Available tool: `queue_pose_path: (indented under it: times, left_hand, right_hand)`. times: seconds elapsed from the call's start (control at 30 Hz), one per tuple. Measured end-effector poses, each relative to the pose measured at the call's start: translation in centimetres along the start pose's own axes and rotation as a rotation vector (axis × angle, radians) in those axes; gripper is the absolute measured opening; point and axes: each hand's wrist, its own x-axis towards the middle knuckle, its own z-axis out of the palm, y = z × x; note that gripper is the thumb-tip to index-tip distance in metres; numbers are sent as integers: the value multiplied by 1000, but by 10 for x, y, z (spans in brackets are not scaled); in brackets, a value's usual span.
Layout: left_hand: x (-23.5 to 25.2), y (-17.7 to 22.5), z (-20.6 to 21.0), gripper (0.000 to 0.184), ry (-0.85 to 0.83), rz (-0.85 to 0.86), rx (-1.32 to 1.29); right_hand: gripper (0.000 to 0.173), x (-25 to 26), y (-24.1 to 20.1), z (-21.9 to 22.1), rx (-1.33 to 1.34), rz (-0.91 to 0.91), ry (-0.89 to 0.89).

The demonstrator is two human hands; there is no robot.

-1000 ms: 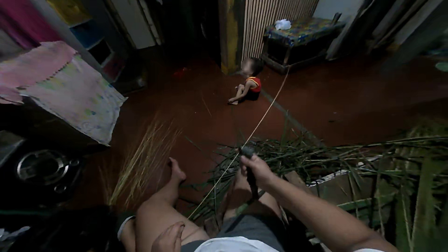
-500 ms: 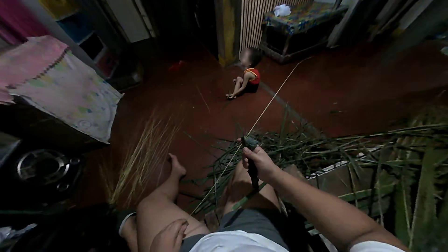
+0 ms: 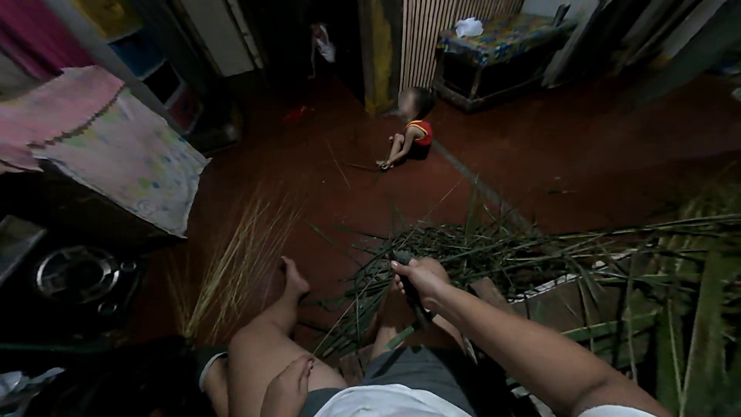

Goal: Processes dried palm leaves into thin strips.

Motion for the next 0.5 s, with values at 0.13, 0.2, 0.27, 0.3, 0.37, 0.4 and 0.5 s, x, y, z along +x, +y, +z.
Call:
queue_pose_path:
  times: [0.13, 0.2, 0.27, 0.3, 0.37, 0.4, 0.5]
  left_hand:
    - [2, -2, 1, 28, 10, 10, -6]
    - [3, -2, 1, 28, 21, 12, -9]
    - [3, -2, 2, 28, 37, 14, -16]
    - [3, -3, 2, 28, 43, 16, -25]
    - [3, -3, 3, 28, 54, 20, -30]
    - [3, -3, 4, 27, 64, 28, -27]
    - [3, -5, 7, 27, 84, 46, -11]
  right_hand:
    - [21, 1, 1, 1, -31, -5, -8]
    - [21, 1, 0, 1, -40, -6, -4]
    - [20, 2, 1, 1, -46, -11, -5]
    - [19, 3, 1, 1, -46, -14, -11]
    - [19, 5, 1, 1, -38, -17, -14]
    - [20, 5, 2, 1, -37, -18, -17]
    - [21, 5, 3, 0, -48, -19, -26]
